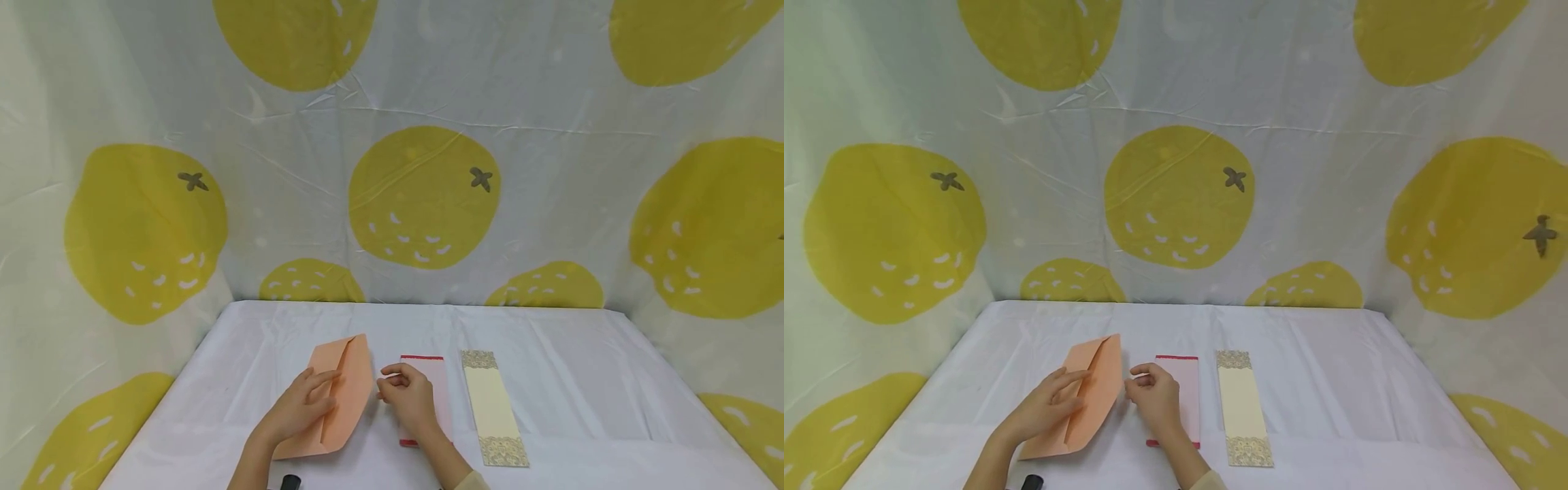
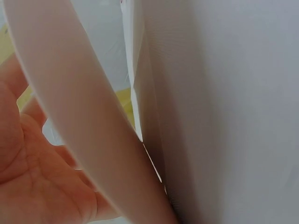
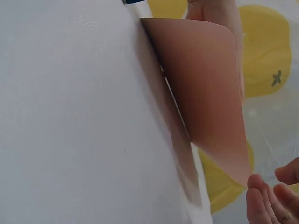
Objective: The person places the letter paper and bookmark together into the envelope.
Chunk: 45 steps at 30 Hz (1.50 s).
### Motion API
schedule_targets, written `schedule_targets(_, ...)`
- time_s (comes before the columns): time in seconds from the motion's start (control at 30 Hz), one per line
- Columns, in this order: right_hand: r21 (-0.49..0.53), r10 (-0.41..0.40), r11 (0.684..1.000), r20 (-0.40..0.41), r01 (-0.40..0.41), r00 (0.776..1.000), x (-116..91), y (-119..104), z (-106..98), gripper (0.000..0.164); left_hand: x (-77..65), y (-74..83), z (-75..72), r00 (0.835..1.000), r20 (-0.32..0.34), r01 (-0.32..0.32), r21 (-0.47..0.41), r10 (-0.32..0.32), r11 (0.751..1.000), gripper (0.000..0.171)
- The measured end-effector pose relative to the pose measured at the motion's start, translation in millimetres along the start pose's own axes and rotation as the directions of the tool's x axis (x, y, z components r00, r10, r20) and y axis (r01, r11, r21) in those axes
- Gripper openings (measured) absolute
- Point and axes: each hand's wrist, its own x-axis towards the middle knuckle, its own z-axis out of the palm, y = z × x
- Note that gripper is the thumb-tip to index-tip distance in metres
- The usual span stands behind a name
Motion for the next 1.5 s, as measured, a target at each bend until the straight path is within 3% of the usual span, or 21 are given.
schedule_targets(0.2, -0.083, 0.011, 0.997, -0.010, -0.012, 1.000, -1, -2, -15, 0.022, -2.5, -1.7, -1.0, 0.999, 0.013, 0.036, 0.014, -0.036, 0.999, 0.046)
schedule_targets(0.43, -0.165, 0.028, 0.986, -0.015, -0.030, 1.000, 0, 5, -35, 0.021, -3.2, -2.0, -2.3, 1.000, 0.010, 0.022, 0.026, -0.023, 0.999, 0.046)
schedule_targets(0.77, -0.335, 0.021, 0.940, -0.129, -0.064, 0.991, 0, 11, -64, 0.012, -5.1, 2.4, -4.2, 0.999, 0.031, 0.040, 0.036, -0.041, 0.999, 0.048)
schedule_targets(0.97, -0.365, 0.060, 0.922, -0.191, -0.128, 0.980, -1, 14, -73, 0.015, -6.6, 4.7, -5.0, 0.998, 0.035, 0.056, 0.046, -0.058, 0.997, 0.048)
schedule_targets(1.3, -0.405, 0.043, 0.903, -0.256, -0.147, 0.966, -2, 22, -86, 0.012, -6.2, 6.3, -2.3, 0.999, 0.040, 0.033, 0.033, -0.035, 0.999, 0.048)
schedule_targets(1.5, -0.458, 0.054, 0.871, -0.265, -0.175, 0.963, -3, 22, -92, 0.014, -5.3, 6.8, 0.0, 0.999, 0.044, 0.031, 0.027, -0.032, 0.999, 0.048)
